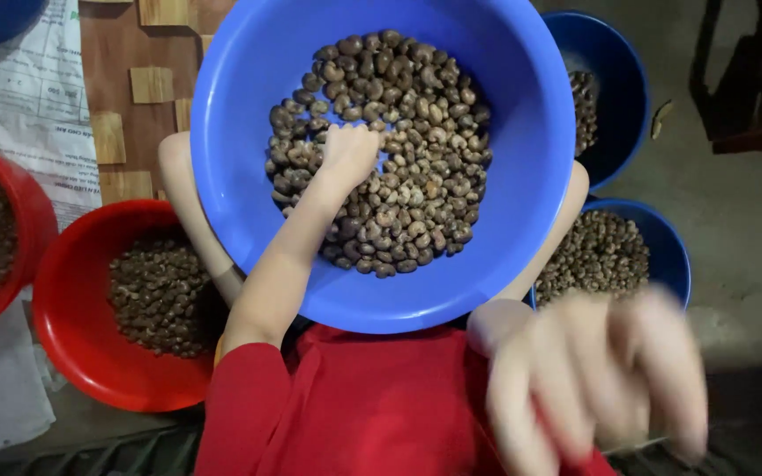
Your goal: A person sits on the floor and uses a small knife to manually peel or split nuts from a large blue bowl, placing them into surrounding containers.
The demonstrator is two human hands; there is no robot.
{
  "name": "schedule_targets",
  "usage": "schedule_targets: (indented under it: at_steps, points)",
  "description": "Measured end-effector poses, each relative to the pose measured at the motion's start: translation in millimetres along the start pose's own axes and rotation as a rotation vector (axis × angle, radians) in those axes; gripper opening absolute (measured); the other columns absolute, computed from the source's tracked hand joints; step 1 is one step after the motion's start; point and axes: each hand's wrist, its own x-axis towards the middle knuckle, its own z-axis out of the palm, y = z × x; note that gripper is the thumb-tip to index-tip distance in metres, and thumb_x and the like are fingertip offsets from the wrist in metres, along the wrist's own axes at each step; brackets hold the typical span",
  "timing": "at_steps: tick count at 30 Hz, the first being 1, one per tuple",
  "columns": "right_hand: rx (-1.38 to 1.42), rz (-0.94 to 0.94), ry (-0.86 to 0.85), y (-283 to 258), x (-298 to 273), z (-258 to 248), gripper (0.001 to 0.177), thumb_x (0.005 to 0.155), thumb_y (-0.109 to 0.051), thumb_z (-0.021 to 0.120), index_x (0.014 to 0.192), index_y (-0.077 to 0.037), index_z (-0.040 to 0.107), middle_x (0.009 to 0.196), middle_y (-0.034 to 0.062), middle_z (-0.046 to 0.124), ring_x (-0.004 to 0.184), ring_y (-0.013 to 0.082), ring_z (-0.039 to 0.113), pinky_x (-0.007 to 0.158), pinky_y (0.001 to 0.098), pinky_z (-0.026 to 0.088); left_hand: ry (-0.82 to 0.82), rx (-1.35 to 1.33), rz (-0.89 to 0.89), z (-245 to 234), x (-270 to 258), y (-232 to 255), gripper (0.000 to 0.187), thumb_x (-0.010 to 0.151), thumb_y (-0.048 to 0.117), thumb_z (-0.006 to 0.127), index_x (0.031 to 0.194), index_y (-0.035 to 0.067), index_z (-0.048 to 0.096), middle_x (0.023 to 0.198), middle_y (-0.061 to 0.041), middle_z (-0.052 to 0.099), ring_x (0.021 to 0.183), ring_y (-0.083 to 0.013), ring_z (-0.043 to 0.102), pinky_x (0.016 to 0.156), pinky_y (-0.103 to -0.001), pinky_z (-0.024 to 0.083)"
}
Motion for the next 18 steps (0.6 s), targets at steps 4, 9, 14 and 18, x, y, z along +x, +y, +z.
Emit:
schedule_targets:
  at_steps: [4,9,14,18]
  points:
    - [-0.053,-0.011,-0.003,-2,-5,13,0.021,0.107,-0.001,0.051,0.124,0.008,0.044,0.063,0.0056,0.059,0.047,0.0245,0.056,0.071,0.0589,0.057,0.215,0.084,0.016,41,6,2,0.016,0.088,0.015,0.063,0.091,0.013,0.078,0.081,-0.010,0.071,0.076,-0.0335,0.070,0.066,-0.052,0.044]
    - [-0.109,-0.020,-0.011,0,-8,26,0.032,0.104,-0.018,0.056,0.122,0.006,0.047,0.063,0.0057,0.059,0.046,0.0241,0.055,0.064,0.0565,0.054,0.355,0.197,0.031,43,4,11,0.014,0.083,0.009,0.062,0.079,0.012,0.075,0.069,-0.004,0.067,0.070,-0.0285,0.069,0.066,-0.048,0.044]
    - [-0.126,-0.010,-0.014,0,-12,33,0.046,0.101,-0.035,0.061,0.121,0.004,0.050,0.062,0.0058,0.059,0.045,0.0237,0.053,0.056,0.0542,0.051,0.285,0.236,0.039,42,6,17,0.004,0.078,0.006,0.069,0.074,0.005,0.071,0.058,-0.007,0.060,0.059,-0.0280,0.062,0.061,-0.045,0.045]
    - [-0.148,-0.014,-0.003,-2,-17,41,0.058,0.099,-0.049,0.065,0.120,0.003,0.053,0.061,0.0060,0.059,0.044,0.0234,0.052,0.050,0.0524,0.049,0.312,0.157,0.002,24,3,15,0.006,0.076,0.009,0.066,0.074,0.006,0.071,0.057,-0.006,0.060,0.059,-0.0292,0.063,0.057,-0.046,0.043]
